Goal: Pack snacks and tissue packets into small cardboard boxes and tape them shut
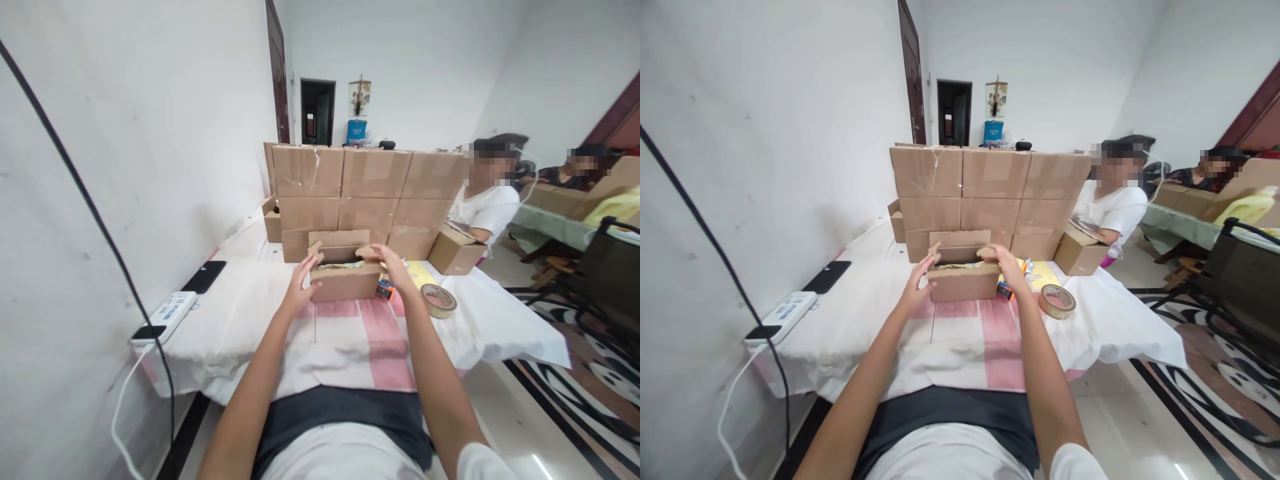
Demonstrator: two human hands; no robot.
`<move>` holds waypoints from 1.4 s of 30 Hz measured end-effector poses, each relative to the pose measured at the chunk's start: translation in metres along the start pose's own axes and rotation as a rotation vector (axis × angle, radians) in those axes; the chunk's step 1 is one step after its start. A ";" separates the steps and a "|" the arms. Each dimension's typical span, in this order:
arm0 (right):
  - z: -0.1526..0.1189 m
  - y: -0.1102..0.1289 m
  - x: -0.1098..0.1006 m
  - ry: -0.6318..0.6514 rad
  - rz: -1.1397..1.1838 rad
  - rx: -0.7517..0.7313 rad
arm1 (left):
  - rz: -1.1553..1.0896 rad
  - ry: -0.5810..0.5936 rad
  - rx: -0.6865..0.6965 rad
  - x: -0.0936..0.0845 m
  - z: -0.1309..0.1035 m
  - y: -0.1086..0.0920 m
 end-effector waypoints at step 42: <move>-0.026 -0.114 -0.026 -0.388 0.317 0.227 | 0.668 0.207 0.087 0.035 0.059 -0.038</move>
Point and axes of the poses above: each hand's wrist, its own z-axis towards the middle knuckle, its own x-axis out of the palm, y = z × x, the point moved 4 cm from there along z, towards the middle knuckle, and after that the axes turned 7 degrees about y, right-handed, at the moved point
